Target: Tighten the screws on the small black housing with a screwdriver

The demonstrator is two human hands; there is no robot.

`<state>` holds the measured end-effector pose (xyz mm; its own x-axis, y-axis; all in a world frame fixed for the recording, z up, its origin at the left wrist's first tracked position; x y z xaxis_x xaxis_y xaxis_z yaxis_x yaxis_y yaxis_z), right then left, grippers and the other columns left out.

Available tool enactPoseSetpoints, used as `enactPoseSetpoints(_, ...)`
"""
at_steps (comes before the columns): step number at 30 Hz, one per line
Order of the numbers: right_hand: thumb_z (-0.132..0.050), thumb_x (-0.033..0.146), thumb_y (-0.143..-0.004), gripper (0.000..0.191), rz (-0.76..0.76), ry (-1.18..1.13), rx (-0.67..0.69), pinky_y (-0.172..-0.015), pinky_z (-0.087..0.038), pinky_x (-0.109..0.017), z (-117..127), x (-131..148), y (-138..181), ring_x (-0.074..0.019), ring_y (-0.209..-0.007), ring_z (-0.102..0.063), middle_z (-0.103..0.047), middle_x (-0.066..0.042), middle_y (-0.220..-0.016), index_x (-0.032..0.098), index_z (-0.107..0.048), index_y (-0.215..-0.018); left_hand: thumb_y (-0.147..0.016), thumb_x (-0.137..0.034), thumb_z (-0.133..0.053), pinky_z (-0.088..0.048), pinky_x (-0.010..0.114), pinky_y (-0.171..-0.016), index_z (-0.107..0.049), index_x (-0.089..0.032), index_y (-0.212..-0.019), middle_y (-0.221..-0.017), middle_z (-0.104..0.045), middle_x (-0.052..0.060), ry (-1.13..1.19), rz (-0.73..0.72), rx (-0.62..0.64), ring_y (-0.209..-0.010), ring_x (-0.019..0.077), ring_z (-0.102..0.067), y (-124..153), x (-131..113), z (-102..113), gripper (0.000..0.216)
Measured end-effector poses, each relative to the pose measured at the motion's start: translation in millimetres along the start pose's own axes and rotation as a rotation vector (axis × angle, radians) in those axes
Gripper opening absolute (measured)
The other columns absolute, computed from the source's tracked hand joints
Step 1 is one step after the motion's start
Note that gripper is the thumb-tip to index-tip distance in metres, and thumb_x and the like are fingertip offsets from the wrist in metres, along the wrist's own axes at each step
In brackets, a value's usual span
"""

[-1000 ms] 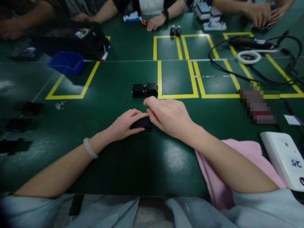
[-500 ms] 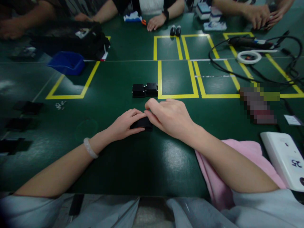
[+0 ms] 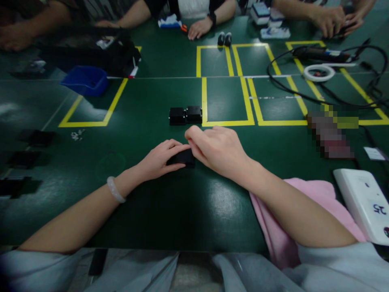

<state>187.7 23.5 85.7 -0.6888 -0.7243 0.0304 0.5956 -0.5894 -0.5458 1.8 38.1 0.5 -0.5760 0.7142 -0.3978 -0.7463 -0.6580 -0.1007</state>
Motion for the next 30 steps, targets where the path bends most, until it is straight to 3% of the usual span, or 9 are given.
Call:
enactPoseSetpoints(4,-0.048,0.019,-0.092,0.015,-0.03,-0.019,0.023,-0.06,-0.039,-0.025,-0.1,-0.6,-0.3,-0.0128,-0.06,-0.06,-0.065,0.001,-0.069,0.015,-0.059,-0.103,-0.096,-0.038,-0.057,-0.045,0.039,-0.091,-0.041,-0.022,-0.143,-0.123,-0.055,0.011,-0.003,0.001,-0.004,-0.109,0.0252,-0.052,-0.2,-0.5,0.9,0.053)
enactPoseSetpoints(10,-0.045,0.029,-0.096,0.019,-0.024,0.001,0.062,-0.059,-0.036,-0.026,0.2,-0.8,-1.1,-0.0137,-0.056,-0.058,-0.061,0.002,-0.062,0.017,-0.058,-0.091,-0.096,-0.038,-0.057,-0.045,0.04,-0.092,-0.04,-0.023,-0.145,-0.125,-0.054,0.011,-0.003,0.011,0.005,-0.109,0.0252,-0.052,0.3,0.8,0.4,0.054)
enactPoseSetpoints(15,-0.046,0.022,-0.094,0.016,-0.042,-0.073,0.079,-0.061,-0.038,-0.025,-0.8,-2.3,-1.4,-0.0126,-0.061,-0.059,-0.065,0.001,-0.072,0.017,-0.057,-0.103,-0.096,-0.038,-0.057,-0.045,0.039,-0.091,-0.041,-0.023,-0.144,-0.124,-0.055,0.011,0.002,0.017,0.008,-0.108,0.0252,-0.053,0.4,-0.2,0.6,0.053)
enactPoseSetpoints(21,-0.043,0.031,-0.098,0.023,-0.016,-0.03,0.101,-0.061,-0.038,-0.026,0.4,-1.2,-1.5,-0.0139,-0.059,-0.059,-0.066,-0.001,-0.068,0.017,-0.058,-0.089,-0.096,-0.038,-0.057,-0.044,0.04,-0.093,-0.04,-0.024,-0.145,-0.125,-0.055,0.011,0.001,0.013,0.006,-0.109,0.0254,-0.052,0.7,0.4,-0.2,0.054)
enactPoseSetpoints(30,-0.044,0.024,-0.096,0.016,0.006,-0.031,0.087,-0.062,-0.038,-0.026,0.2,-1.2,-1.1,-0.0136,-0.064,-0.061,-0.067,-0.001,-0.073,0.017,-0.058,-0.092,-0.096,-0.037,-0.057,-0.045,0.039,-0.092,-0.04,-0.023,-0.145,-0.125,-0.054,0.011,0.002,0.009,0.002,-0.109,0.0254,-0.052,0.3,-0.1,0.9,0.054)
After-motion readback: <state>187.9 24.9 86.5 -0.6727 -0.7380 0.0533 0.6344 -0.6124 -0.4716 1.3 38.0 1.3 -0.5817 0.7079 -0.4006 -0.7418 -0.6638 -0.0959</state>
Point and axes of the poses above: each hand's wrist, its own y-axis away from the middle knuckle, its own z-axis out of the back of the hand, x = y × z, the point moved 4 cm from there along -y, towards the middle knuckle
